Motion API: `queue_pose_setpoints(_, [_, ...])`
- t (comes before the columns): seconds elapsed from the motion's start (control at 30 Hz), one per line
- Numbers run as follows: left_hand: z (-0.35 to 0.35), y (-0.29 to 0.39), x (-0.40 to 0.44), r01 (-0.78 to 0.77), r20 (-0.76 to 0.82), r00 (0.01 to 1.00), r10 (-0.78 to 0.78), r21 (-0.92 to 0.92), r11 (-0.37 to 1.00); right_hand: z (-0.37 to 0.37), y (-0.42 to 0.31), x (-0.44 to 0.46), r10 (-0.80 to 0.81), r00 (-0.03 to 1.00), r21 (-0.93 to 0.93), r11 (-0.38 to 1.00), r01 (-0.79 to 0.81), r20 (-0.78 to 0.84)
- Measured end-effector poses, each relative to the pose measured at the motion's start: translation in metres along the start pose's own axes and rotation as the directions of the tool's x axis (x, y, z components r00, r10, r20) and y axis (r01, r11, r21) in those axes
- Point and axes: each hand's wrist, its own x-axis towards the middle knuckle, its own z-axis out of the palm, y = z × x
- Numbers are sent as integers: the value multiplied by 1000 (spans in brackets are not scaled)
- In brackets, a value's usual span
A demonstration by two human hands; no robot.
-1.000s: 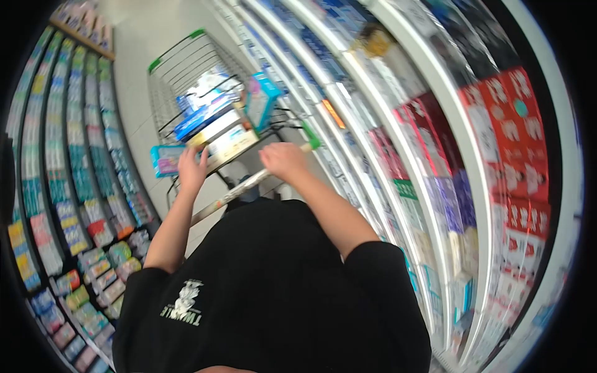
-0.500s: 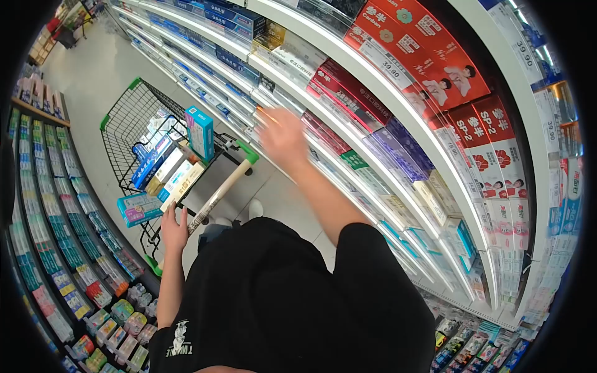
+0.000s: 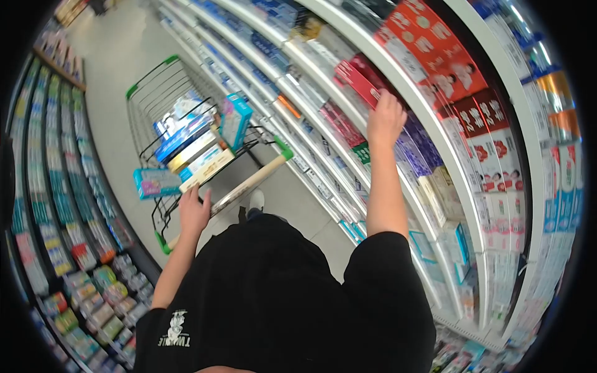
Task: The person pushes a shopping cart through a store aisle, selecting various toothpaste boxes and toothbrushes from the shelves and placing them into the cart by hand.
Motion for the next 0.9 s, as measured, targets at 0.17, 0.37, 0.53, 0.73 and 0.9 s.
queue_pose_setpoints(0.17, [-3,11,-30,-20,-102,995,10,-100,995,-22,-62,-61,-335,936,387,853,351,-110])
queue_pose_setpoints(0.37, [-2,15,-71,-237,-314,937,153,-249,939,-41,-166,-188,-652,758,657,568,496,-8])
queue_pose_setpoints(0.53, [7,9,-97,-264,-224,954,197,-323,909,-43,-199,-230,-760,647,778,365,512,-69])
queue_pose_setpoints(0.73, [20,3,-116,-28,-198,979,-53,-386,922,-47,-175,-260,-493,842,800,586,133,220])
queue_pose_setpoints(0.9, [16,-14,-102,54,-192,973,-129,-356,933,-36,-160,-289,-657,654,704,661,260,375])
